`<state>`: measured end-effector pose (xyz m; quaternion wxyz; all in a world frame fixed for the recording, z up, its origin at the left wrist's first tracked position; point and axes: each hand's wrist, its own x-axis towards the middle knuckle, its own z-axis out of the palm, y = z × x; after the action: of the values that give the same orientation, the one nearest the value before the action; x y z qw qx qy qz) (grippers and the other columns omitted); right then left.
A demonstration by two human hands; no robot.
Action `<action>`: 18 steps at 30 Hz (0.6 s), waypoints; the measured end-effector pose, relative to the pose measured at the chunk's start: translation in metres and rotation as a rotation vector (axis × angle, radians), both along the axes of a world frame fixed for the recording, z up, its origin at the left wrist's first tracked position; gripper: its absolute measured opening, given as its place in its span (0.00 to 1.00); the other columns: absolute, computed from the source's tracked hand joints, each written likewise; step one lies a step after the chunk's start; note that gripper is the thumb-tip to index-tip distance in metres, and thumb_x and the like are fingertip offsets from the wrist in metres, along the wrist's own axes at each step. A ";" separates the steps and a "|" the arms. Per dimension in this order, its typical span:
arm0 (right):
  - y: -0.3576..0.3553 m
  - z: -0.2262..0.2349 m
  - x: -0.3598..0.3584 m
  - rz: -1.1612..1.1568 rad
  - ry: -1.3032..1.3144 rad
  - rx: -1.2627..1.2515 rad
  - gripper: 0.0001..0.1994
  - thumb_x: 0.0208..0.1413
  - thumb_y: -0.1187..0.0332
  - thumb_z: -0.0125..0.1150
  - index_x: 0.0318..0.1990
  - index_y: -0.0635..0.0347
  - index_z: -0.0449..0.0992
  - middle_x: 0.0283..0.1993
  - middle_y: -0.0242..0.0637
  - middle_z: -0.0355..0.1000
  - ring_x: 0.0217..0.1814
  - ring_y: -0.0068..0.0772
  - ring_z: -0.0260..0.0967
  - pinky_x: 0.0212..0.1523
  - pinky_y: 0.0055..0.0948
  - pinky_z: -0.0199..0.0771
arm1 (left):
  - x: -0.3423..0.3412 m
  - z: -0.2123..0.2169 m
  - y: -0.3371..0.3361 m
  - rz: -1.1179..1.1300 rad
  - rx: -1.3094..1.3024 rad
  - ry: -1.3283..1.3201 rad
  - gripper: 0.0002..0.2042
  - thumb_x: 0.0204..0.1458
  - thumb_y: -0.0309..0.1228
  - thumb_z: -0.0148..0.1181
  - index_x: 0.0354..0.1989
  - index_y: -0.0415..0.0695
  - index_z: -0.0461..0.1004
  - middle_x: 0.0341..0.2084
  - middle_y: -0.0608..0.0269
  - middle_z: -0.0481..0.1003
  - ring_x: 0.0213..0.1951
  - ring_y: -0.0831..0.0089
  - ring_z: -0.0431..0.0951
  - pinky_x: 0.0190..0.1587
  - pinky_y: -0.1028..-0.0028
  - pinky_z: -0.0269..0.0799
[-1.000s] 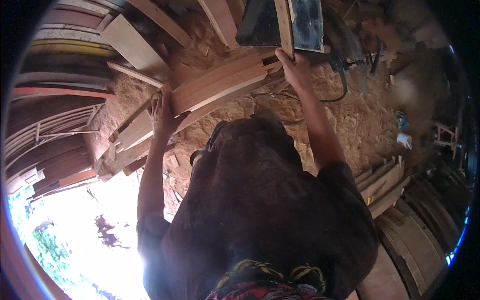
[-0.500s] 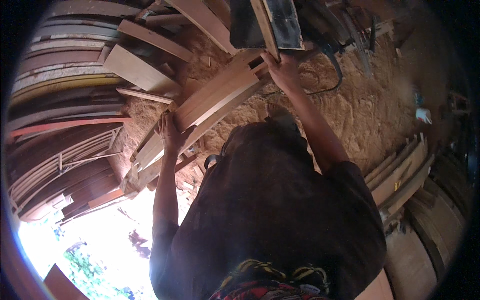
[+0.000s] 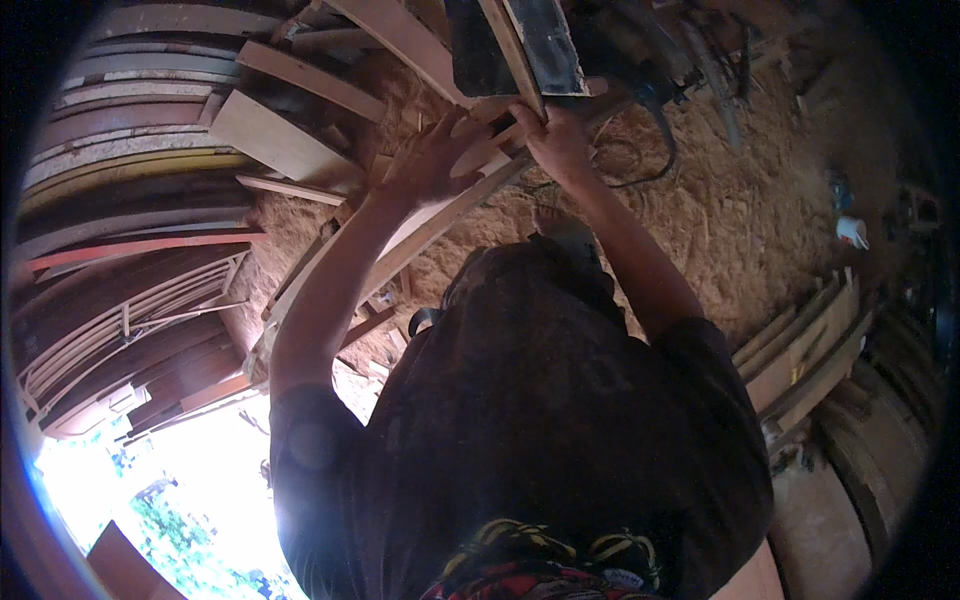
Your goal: The person uses a circular saw to cut a long wooden plank into smaller pieces. They repeatedly position the plank on a workbench, cut it, and then move the cut pieces aside.
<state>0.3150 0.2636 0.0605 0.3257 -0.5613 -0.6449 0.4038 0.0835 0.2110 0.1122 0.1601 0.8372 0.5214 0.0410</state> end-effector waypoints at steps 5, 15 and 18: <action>0.000 -0.003 -0.002 -0.033 0.051 -0.004 0.23 0.66 0.48 0.63 0.45 0.64 0.84 0.23 0.51 0.74 0.23 0.43 0.74 0.27 0.43 0.69 | 0.007 0.005 0.021 -0.076 -0.052 0.122 0.42 0.49 0.46 0.72 0.75 0.60 0.60 0.72 0.34 0.55 0.67 0.37 0.68 0.65 0.47 0.71; 0.002 -0.018 -0.004 -0.058 0.142 0.043 0.22 0.62 0.48 0.66 0.42 0.62 0.82 0.31 0.56 0.79 0.34 0.64 0.79 0.36 0.52 0.78 | 0.010 0.000 0.027 -0.120 -0.035 0.202 0.41 0.50 0.48 0.68 0.75 0.61 0.59 0.70 0.32 0.57 0.68 0.38 0.67 0.65 0.47 0.71; 0.006 -0.009 -0.005 -0.079 0.087 0.093 0.20 0.62 0.50 0.67 0.41 0.61 0.82 0.33 0.55 0.80 0.35 0.63 0.79 0.37 0.51 0.79 | 0.012 0.001 0.026 -0.099 -0.079 0.202 0.41 0.51 0.48 0.68 0.75 0.59 0.59 0.70 0.32 0.57 0.67 0.38 0.67 0.65 0.48 0.71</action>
<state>0.3105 0.2700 0.0513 0.3948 -0.5526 -0.6255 0.3841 0.0953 0.2368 0.1130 0.1413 0.8549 0.4939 -0.0721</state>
